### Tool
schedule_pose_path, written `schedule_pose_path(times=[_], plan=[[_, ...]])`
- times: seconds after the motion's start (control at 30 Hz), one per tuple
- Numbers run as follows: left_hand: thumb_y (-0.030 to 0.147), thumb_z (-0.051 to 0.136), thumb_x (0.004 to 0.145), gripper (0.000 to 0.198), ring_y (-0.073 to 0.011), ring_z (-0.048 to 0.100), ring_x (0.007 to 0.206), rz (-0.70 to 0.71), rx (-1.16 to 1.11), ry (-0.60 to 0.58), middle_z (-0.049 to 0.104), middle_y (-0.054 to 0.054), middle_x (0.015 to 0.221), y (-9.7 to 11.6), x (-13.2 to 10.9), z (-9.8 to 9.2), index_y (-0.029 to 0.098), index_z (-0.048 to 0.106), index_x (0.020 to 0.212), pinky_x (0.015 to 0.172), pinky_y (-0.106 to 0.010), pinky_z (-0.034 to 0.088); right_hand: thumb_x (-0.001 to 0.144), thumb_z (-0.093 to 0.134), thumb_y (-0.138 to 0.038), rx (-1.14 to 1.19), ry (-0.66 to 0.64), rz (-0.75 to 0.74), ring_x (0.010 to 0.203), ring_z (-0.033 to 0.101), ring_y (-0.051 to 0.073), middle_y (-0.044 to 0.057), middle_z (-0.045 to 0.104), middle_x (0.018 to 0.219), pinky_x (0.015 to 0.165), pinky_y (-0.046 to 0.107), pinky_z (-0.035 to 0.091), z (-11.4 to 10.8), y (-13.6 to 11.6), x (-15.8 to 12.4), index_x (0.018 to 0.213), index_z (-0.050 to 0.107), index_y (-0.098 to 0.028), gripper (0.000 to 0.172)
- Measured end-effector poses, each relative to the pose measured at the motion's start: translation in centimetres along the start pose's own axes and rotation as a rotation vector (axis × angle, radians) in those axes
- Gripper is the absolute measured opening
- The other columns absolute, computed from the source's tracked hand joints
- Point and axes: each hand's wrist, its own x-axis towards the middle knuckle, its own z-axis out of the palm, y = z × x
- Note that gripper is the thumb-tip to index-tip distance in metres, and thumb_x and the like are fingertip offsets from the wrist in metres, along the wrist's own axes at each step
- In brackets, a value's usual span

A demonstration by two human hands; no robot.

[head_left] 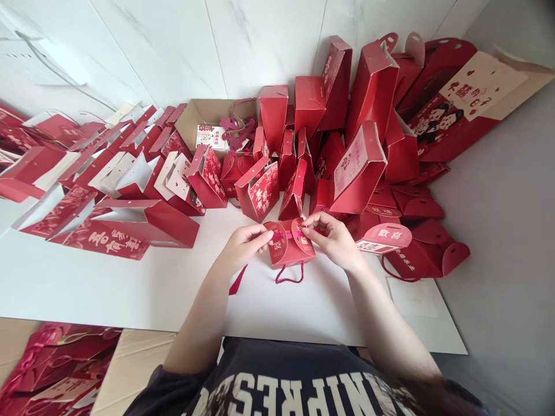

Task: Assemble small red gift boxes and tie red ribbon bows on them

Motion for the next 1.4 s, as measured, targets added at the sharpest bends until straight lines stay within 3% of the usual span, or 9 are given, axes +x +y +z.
schedule_pose_path(times=[0.33,0.47,0.6,0.8,0.9,1.07,1.17,1.27,1.4], plan=[[0.040,0.060,0.091,0.032,-0.0115,0.053,0.065,0.045,-0.174,-0.108,0.062,-0.001,0.069,2.0,-0.2,-0.6,0.016,0.067,0.071,0.061,-0.024,0.040,0.085,0.074,-0.040,0.123,-0.043,0.015,0.058,0.049,0.008,-0.001,0.060,0.077,0.046,0.020,0.038,-0.8,-3.5,-0.6,0.089,0.066,-0.020,0.021],[0.038,0.063,0.090,0.029,-0.0098,0.056,0.064,0.131,-0.103,-0.136,0.067,-0.005,0.088,4.0,-0.1,-1.1,0.017,0.074,0.075,0.057,-0.023,0.043,0.086,0.073,-0.042,0.038,-0.127,0.053,0.049,0.047,0.007,0.001,0.064,0.072,0.038,0.020,0.034,-1.5,-5.3,-0.5,0.097,0.075,-0.019,0.025],[0.037,0.063,0.090,0.026,-0.0142,0.066,0.075,0.227,-0.132,-0.211,0.068,-0.011,0.116,5.9,0.4,-1.3,0.017,0.080,0.086,0.067,-0.027,0.053,0.086,0.072,-0.036,0.088,-0.334,0.071,0.051,0.055,0.009,0.003,0.071,0.073,0.044,0.022,0.041,-2.2,-6.7,0.3,0.101,0.079,-0.020,0.023],[0.032,0.059,0.091,0.028,-0.0234,0.071,0.090,0.245,-0.206,-0.319,0.077,-0.012,0.095,8.1,2.0,-2.3,0.017,0.080,0.103,0.080,-0.034,0.056,0.083,0.072,-0.027,0.154,-0.455,0.027,0.072,0.069,0.014,0.006,0.078,0.096,0.065,0.027,0.055,-2.3,-7.3,2.3,0.100,0.081,-0.021,0.020],[0.025,0.060,0.086,0.028,-0.0240,0.071,0.089,0.320,-0.205,-0.329,0.077,-0.012,0.100,9.1,2.6,-2.8,0.016,0.080,0.104,0.077,-0.034,0.056,0.078,0.079,-0.028,0.097,-0.445,-0.058,0.082,0.071,0.018,0.005,0.078,0.094,0.078,0.032,0.056,-1.9,-7.0,3.1,0.096,0.081,-0.021,0.020],[0.029,0.068,0.086,0.022,-0.0163,0.068,0.075,0.431,-0.053,-0.170,0.077,-0.008,0.087,10.2,2.9,-2.8,0.019,0.080,0.102,0.068,-0.027,0.053,0.078,0.081,-0.034,0.112,-0.374,-0.140,0.080,0.067,0.017,0.003,0.073,0.084,0.078,0.031,0.054,-0.8,-7.1,3.7,0.086,0.081,-0.022,0.015],[0.032,0.069,0.087,0.028,-0.0176,0.070,0.084,0.490,-0.078,-0.104,0.077,-0.006,0.089,10.7,2.9,-2.5,0.021,0.075,0.112,0.083,-0.030,0.054,0.082,0.077,-0.039,0.100,-0.289,-0.201,0.080,0.063,0.016,0.003,0.069,0.088,0.076,0.030,0.052,-0.4,-7.9,3.9,0.086,0.080,-0.022,0.018],[0.030,0.070,0.087,0.051,-0.0196,0.070,0.096,0.524,-0.144,-0.023,0.077,-0.004,0.090,11.4,2.9,-2.1,0.026,0.058,0.137,0.099,-0.035,0.049,0.084,0.074,-0.043,0.113,-0.177,-0.220,0.071,0.058,0.014,0.003,0.068,0.085,0.067,0.029,0.049,-0.2,-9.1,4.1,0.090,0.079,-0.023,0.022],[0.030,0.072,0.085,0.059,-0.0210,0.072,0.097,0.525,-0.266,0.003,0.077,-0.004,0.094,12.1,3.3,-1.5,0.026,0.053,0.140,0.097,-0.035,0.050,0.081,0.077,-0.040,0.230,-0.108,-0.262,0.058,0.047,0.010,-0.002,0.062,0.071,0.056,0.025,0.042,0.2,-10.6,4.4,0.086,0.072,-0.022,0.019]])
